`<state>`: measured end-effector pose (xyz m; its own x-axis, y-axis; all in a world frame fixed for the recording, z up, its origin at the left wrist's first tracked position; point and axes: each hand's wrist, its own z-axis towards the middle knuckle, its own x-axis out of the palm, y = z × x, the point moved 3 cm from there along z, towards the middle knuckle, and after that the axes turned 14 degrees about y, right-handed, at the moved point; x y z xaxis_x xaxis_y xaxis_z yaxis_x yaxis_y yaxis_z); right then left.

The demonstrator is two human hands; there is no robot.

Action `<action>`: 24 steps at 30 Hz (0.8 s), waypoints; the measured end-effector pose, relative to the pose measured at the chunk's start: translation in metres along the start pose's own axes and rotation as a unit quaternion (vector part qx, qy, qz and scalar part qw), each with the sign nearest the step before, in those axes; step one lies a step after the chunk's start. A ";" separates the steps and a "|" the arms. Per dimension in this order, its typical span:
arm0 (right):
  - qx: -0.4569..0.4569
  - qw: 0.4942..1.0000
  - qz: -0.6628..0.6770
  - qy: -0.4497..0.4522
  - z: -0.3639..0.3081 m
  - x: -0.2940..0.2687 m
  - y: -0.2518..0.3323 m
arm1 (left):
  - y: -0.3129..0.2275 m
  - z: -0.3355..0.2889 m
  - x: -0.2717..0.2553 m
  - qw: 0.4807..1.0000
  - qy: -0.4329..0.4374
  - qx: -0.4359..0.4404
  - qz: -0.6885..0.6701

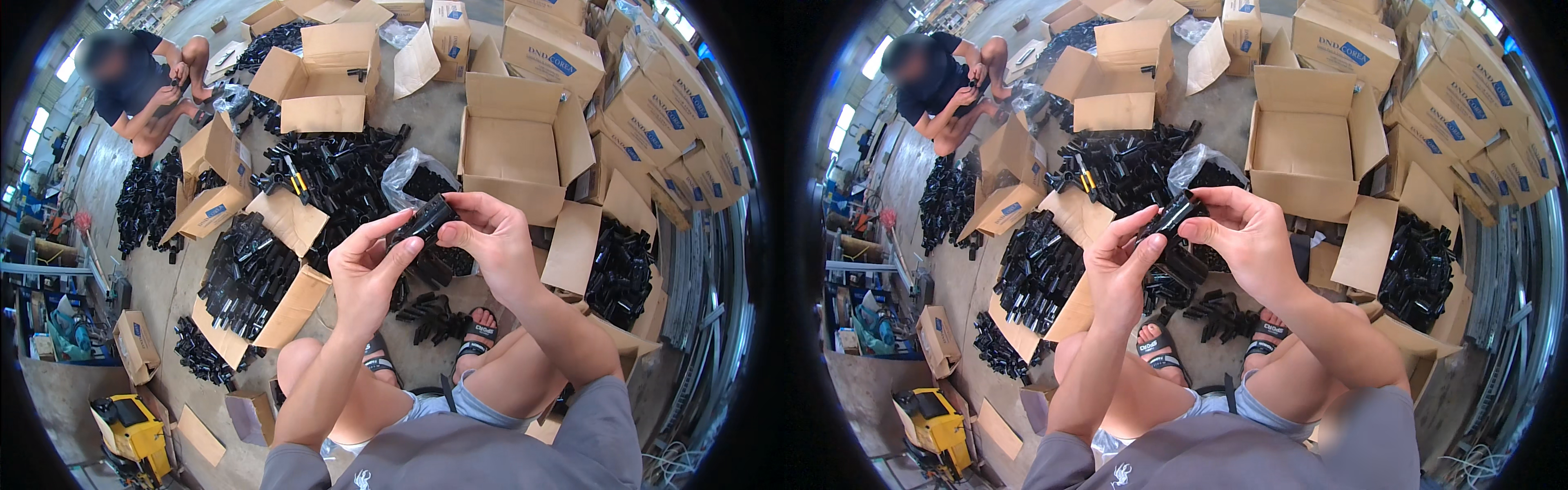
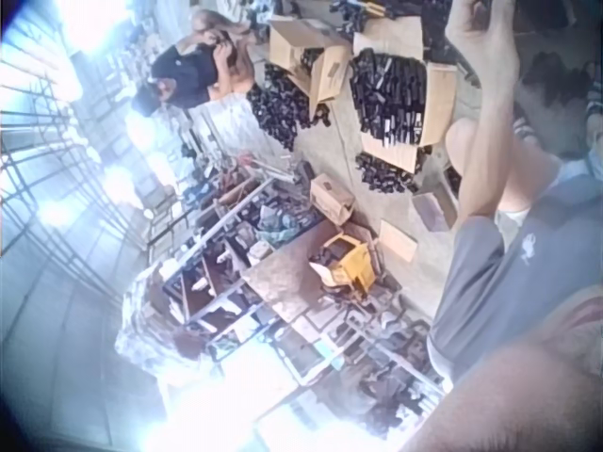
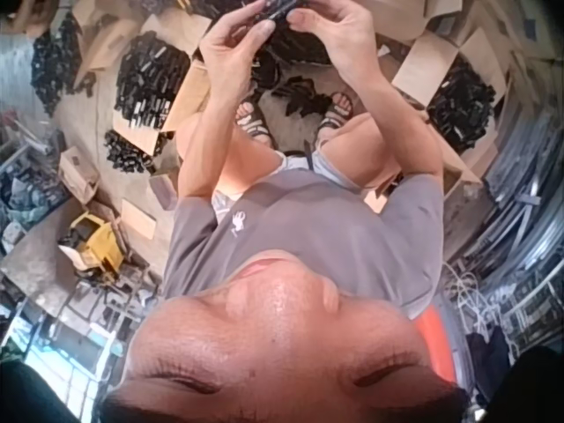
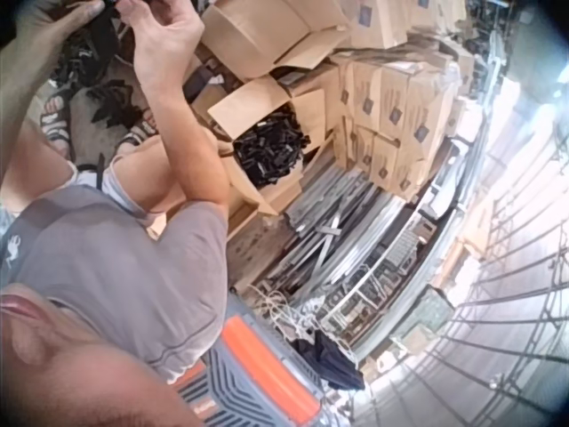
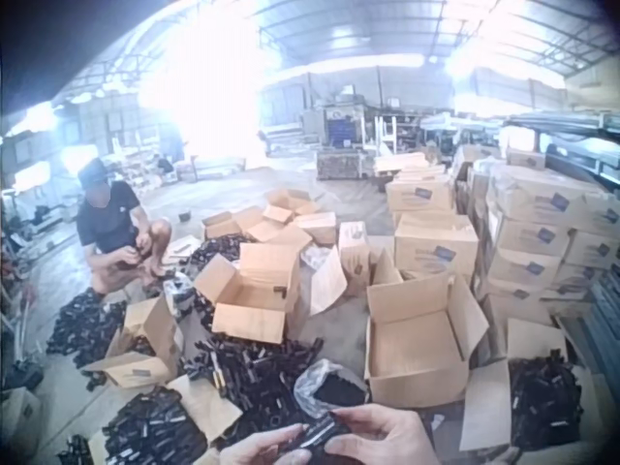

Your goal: The person sorts black plastic components by hand, placing them into a small bag and organizing them into various cardboard boxes on the floor.

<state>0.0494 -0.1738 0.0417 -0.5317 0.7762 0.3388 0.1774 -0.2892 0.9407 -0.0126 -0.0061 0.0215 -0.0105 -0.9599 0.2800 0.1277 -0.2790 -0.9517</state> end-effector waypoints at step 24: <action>0.058 0.994 -0.070 -0.068 0.006 -0.002 -0.007 | 0.005 0.002 0.001 0.988 0.015 -0.137 -0.068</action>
<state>0.0543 -0.1705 0.0346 -0.4419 0.8751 0.1970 0.2089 -0.1132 0.9714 -0.0100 -0.0085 0.0168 -0.0394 -0.9122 0.4079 -0.1512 -0.3981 -0.9048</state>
